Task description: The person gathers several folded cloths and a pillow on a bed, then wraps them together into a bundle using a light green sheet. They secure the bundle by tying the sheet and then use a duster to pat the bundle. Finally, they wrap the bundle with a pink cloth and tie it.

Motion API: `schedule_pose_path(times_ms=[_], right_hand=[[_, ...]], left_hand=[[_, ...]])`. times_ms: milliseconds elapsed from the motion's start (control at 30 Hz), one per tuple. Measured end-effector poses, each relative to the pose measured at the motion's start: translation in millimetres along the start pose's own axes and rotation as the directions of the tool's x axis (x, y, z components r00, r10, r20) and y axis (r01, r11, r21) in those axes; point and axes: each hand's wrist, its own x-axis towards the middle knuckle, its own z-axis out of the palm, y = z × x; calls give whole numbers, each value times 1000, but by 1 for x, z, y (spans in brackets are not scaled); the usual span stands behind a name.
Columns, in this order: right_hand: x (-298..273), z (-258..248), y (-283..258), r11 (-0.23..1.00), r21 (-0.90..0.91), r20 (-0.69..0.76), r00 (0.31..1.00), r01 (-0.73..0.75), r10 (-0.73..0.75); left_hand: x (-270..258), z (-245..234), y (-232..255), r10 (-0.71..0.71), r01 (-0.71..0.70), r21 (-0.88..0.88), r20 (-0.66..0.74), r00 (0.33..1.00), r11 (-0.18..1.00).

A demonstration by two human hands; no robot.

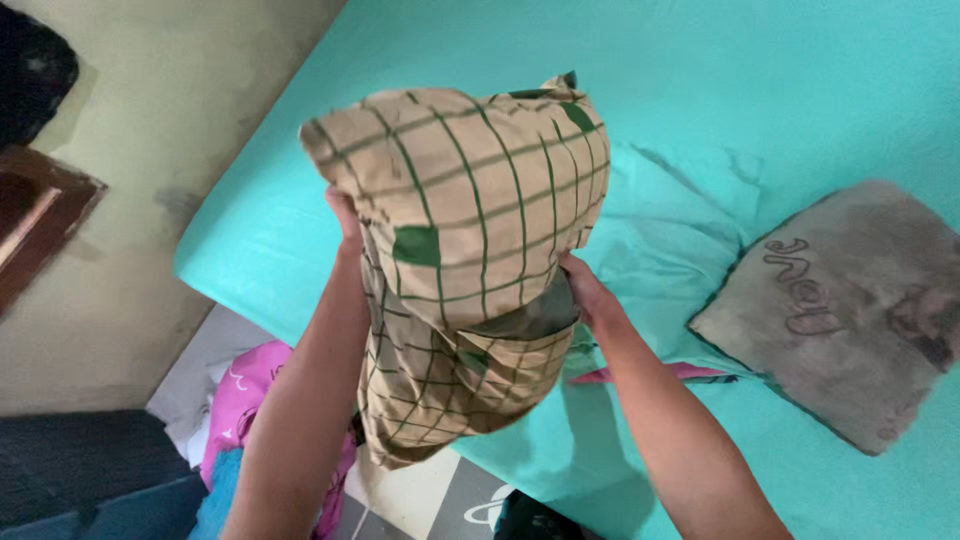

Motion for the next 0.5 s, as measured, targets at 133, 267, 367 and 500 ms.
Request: schedule_pose_path(times_ms=[133,267,367,500], right_hand=[[-56,-36,-27,969,239,-150,988,59,-23],[-131,-82,-50,962,250,-246,968,109,-46],[-186,-120,-58,954,209,-416,902,215,-113],[-269,-183,-72,843,25,-494,740,537,-457]], left_hand=[[-1,57,-79,-284,288,28,-100,954,957],[-73,142,-149,-619,618,31,48,784,786],[-117,207,-166,-675,689,-21,187,714,724],[-126,293,-145,-538,603,-54,391,746,796]])
